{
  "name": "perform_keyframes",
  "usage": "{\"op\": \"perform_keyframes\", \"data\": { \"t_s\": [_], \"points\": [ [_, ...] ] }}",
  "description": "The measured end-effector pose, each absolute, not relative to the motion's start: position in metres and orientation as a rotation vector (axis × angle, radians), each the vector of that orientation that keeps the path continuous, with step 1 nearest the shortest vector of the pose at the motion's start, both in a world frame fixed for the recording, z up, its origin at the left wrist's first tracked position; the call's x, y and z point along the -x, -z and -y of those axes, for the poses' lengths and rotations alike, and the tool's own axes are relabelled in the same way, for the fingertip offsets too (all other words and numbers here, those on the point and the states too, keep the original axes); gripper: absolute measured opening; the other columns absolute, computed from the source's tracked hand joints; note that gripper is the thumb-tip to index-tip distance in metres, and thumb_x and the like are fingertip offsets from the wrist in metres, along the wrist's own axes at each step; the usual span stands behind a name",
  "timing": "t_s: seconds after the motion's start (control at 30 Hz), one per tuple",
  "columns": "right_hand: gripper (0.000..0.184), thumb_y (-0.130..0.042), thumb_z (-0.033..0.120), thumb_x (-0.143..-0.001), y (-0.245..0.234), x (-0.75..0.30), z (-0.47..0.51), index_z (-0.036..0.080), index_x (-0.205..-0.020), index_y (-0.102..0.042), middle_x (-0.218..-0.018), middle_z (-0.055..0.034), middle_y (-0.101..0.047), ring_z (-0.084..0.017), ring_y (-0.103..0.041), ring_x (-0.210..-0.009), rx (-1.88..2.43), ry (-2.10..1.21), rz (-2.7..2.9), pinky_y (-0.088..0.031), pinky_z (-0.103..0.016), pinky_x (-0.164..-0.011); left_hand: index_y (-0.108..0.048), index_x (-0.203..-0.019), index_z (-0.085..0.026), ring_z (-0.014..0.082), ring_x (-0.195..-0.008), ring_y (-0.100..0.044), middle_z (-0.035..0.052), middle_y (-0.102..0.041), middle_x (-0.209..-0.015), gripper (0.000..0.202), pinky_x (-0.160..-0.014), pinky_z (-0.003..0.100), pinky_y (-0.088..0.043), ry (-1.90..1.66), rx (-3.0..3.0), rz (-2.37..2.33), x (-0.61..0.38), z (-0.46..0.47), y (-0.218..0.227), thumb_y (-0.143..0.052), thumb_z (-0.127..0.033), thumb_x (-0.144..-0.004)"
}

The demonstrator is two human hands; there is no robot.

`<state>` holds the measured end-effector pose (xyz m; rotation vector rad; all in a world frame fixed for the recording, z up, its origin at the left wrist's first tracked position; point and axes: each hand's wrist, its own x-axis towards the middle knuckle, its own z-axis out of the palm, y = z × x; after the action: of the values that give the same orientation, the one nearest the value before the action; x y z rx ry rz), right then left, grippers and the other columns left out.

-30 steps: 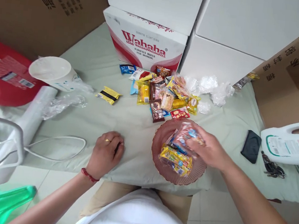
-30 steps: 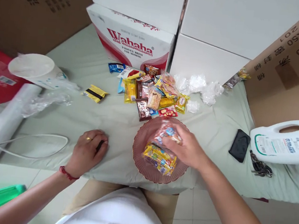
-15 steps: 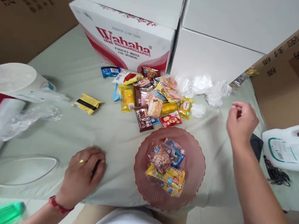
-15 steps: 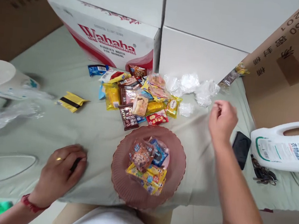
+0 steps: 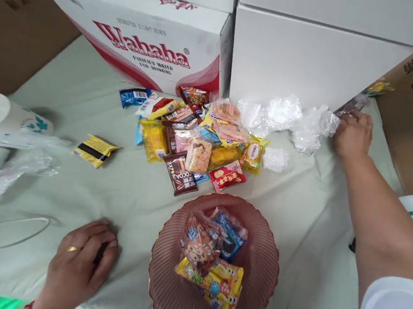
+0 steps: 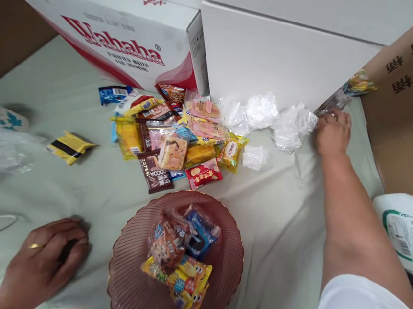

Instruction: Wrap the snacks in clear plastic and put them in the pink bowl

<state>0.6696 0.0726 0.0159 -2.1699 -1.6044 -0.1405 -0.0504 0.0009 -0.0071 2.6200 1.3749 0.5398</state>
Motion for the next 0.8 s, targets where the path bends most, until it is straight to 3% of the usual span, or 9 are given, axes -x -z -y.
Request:
{"op": "perform_keyframes", "data": {
  "t_s": [0.1, 0.3, 0.43, 0.6, 0.7, 0.8],
  "points": [
    [0.023, -0.047, 0.022, -0.096, -0.020, -0.642, -0.026, 0.029, -0.108, -0.065, -0.121, -0.0041, -0.071, -0.030, -0.042, -0.143, 2.120, 0.102, 1.820, -0.011, -0.066, -0.126, -0.058, -0.097, -0.028, 0.0349, -0.103, -0.069, 0.0083, -0.068, -0.097, 0.011, -0.088, 0.055, -0.055, -0.571, -2.669, -1.348, 0.048, -0.002, 0.006, -0.057, -0.029, -0.086],
    [0.032, -0.045, 0.023, -0.093, -0.047, -0.559, 0.080, 0.020, -0.115, -0.068, -0.124, -0.0103, -0.072, -0.028, -0.062, -0.127, 2.061, -0.006, 2.046, -0.035, -0.059, -0.122, -0.058, -0.094, -0.025, 0.0330, -0.102, -0.068, 0.0086, -0.068, -0.094, 0.005, -0.088, 0.049, -0.054, -0.629, -2.741, -1.262, 0.048, -0.005, 0.009, -0.058, -0.024, -0.089],
    [0.028, -0.049, 0.028, -0.092, -0.064, -0.526, 0.104, 0.027, -0.107, -0.073, -0.119, -0.0058, -0.074, -0.027, -0.068, -0.117, 2.143, -0.153, 1.829, -0.051, -0.052, -0.108, -0.060, -0.092, -0.022, 0.0322, -0.101, -0.068, 0.0109, -0.069, -0.093, 0.003, -0.089, 0.047, -0.052, -0.632, -2.781, -1.218, 0.048, -0.007, 0.010, -0.058, -0.021, -0.090],
    [0.025, -0.065, 0.039, -0.082, -0.063, -0.531, 0.076, 0.023, -0.101, -0.071, -0.103, -0.0057, -0.073, -0.024, -0.068, -0.091, 2.270, -0.155, 1.257, -0.055, -0.041, -0.090, -0.060, -0.090, -0.022, 0.0302, -0.100, -0.067, 0.0106, -0.069, -0.095, 0.004, -0.088, 0.044, -0.052, -0.661, -2.773, -1.201, 0.046, -0.006, 0.009, -0.056, -0.020, -0.092],
    [0.068, -0.083, 0.032, -0.062, -0.056, -0.550, 0.052, 0.019, -0.125, -0.061, -0.113, -0.0096, -0.069, -0.023, -0.065, -0.088, 2.382, -0.125, 0.977, -0.055, -0.039, -0.082, -0.061, -0.090, -0.021, 0.0308, -0.102, -0.067, 0.0112, -0.069, -0.097, 0.006, -0.089, 0.045, -0.051, -0.681, -2.764, -1.203, 0.045, -0.005, 0.009, -0.056, -0.020, -0.092],
    [0.114, -0.093, 0.027, -0.049, -0.051, -0.570, 0.035, 0.018, -0.149, -0.041, -0.123, -0.0176, -0.065, -0.026, -0.065, -0.091, 2.434, -0.231, 0.834, -0.055, -0.039, -0.073, -0.062, -0.090, -0.021, 0.0322, -0.103, -0.067, 0.0118, -0.069, -0.097, 0.006, -0.089, 0.046, -0.050, -0.691, -2.754, -1.203, 0.046, -0.004, 0.010, -0.057, -0.020, -0.092]
  ]
}}
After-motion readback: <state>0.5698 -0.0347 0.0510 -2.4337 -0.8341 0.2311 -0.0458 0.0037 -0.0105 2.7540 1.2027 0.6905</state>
